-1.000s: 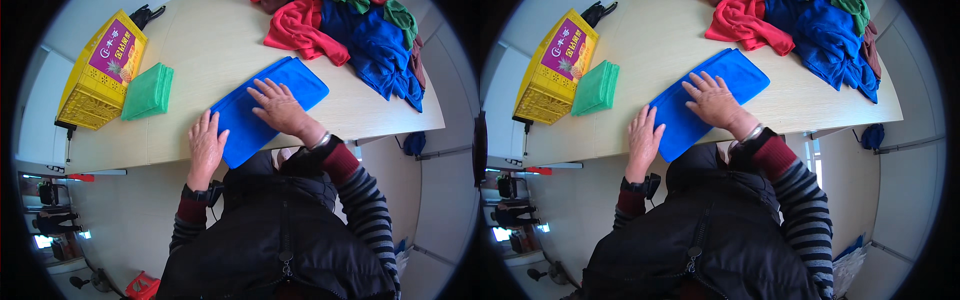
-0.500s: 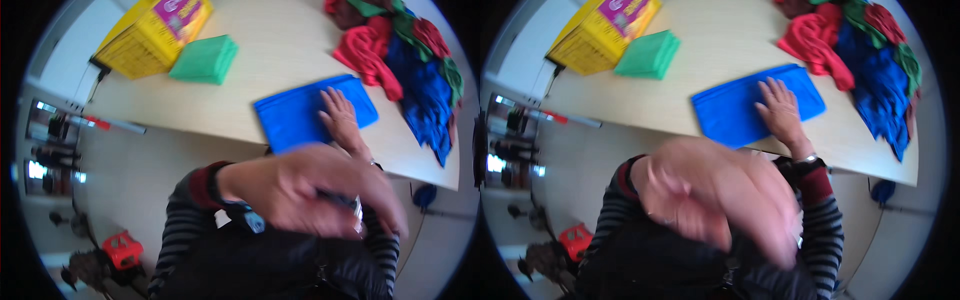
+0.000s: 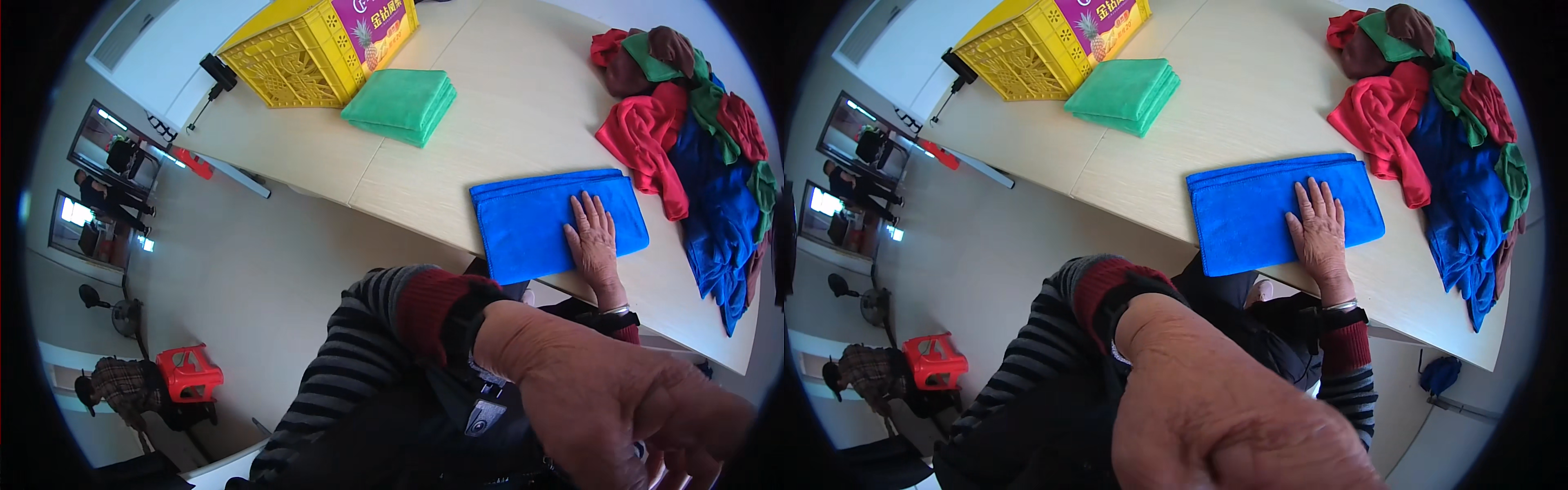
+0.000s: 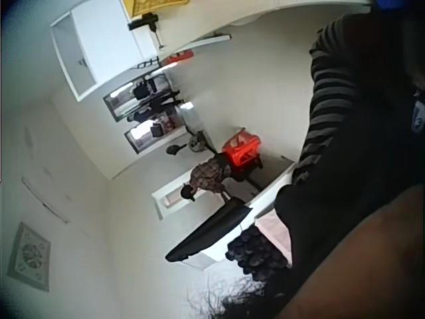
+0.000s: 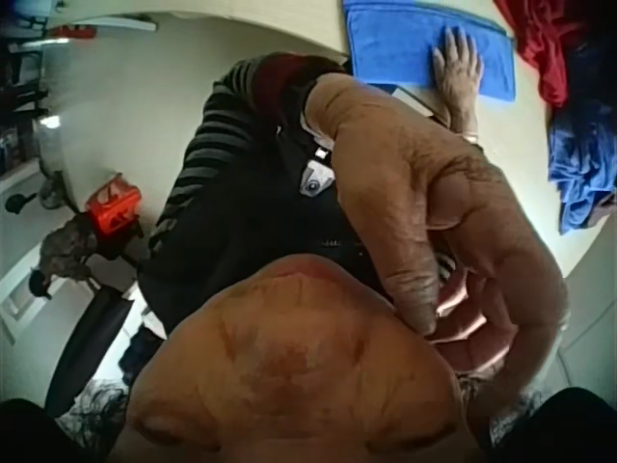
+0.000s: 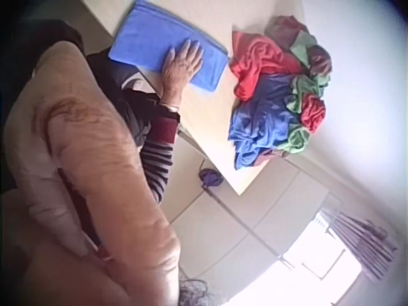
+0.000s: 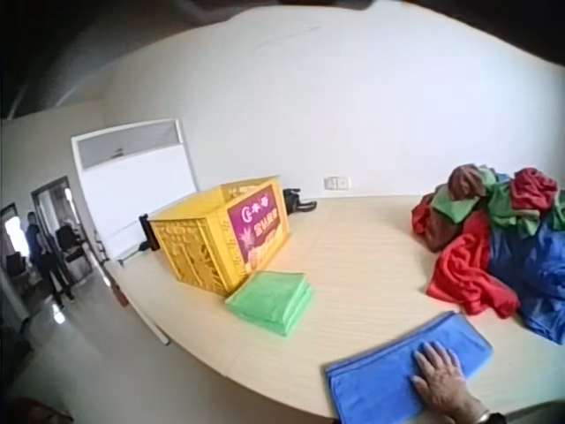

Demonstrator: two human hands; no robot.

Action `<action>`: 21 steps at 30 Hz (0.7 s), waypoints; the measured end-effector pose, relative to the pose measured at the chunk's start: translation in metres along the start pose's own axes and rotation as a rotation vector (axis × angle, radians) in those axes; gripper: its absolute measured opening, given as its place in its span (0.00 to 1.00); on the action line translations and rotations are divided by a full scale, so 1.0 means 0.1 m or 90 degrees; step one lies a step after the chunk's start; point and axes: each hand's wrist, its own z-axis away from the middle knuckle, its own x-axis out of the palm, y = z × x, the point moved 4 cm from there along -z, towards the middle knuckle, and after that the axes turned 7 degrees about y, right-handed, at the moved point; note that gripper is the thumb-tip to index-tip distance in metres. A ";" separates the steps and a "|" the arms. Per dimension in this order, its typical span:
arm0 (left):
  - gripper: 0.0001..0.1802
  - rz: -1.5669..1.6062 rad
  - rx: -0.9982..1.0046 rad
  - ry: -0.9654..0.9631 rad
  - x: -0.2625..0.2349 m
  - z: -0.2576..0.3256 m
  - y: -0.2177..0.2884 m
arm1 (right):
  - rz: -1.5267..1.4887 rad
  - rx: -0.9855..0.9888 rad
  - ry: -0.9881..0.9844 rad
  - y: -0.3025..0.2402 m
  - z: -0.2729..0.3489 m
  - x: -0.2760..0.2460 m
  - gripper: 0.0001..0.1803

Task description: Folding various colored cloths on a table.

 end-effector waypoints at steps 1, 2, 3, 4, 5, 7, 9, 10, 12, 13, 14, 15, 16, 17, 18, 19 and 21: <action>0.25 -0.031 -0.021 0.000 0.00 0.00 0.01 | 0.002 0.000 -0.003 0.01 0.00 0.01 0.32; 0.23 -0.063 -0.042 0.000 -0.01 0.00 0.02 | 0.003 0.001 -0.001 0.02 -0.01 0.02 0.32; 0.21 -0.095 -0.063 -0.001 -0.03 0.00 0.03 | 0.009 0.000 0.006 0.04 -0.02 0.03 0.32; 0.19 -0.126 -0.083 -0.003 -0.03 0.00 0.04 | 0.016 -0.002 0.014 0.06 -0.03 0.04 0.32; 0.17 -0.158 -0.103 -0.004 -0.04 0.00 0.04 | 0.022 -0.004 0.021 0.08 -0.03 0.04 0.32; 0.13 -0.215 -0.144 -0.014 -0.06 0.02 0.05 | 0.026 0.004 0.026 0.10 -0.01 0.04 0.32; 0.10 -0.264 -0.186 -0.036 -0.07 0.05 0.08 | 0.033 0.020 0.032 0.11 0.03 0.01 0.33; 0.07 -0.334 -0.201 -0.016 -0.14 0.10 0.10 | 0.043 0.030 0.039 0.12 0.04 0.03 0.33; 0.05 -0.539 -0.240 0.048 -0.33 0.34 0.20 | 0.000 0.008 0.057 0.08 0.03 0.13 0.33; 0.05 -0.671 -0.255 0.085 -0.45 0.46 0.29 | -0.006 0.003 0.074 0.10 0.04 0.18 0.33; 0.05 -0.770 -0.279 0.144 -0.59 0.62 0.36 | -0.013 -0.001 0.086 0.12 0.06 0.20 0.32; 0.05 -0.871 -0.300 0.208 -0.68 0.78 0.45 | -0.036 0.001 0.076 0.09 0.08 0.12 0.32; 0.05 -0.908 -0.320 0.280 -0.78 0.94 0.56 | -0.062 0.001 0.067 0.07 0.06 0.06 0.32; 0.05 -0.942 -0.342 0.355 -0.87 1.07 0.66 | -0.049 0.022 0.069 0.11 0.07 0.01 0.32; 0.04 -0.941 -0.341 0.430 -0.93 1.20 0.76 | -0.086 -0.001 0.073 0.14 0.07 -0.05 0.31; 0.04 -0.938 -0.341 0.511 -0.95 1.30 0.87 | -0.126 -0.026 0.074 0.16 0.08 -0.09 0.30; 0.04 -0.970 -0.318 0.548 -0.81 1.24 1.06 | -0.250 0.029 0.074 0.25 0.08 -0.26 0.27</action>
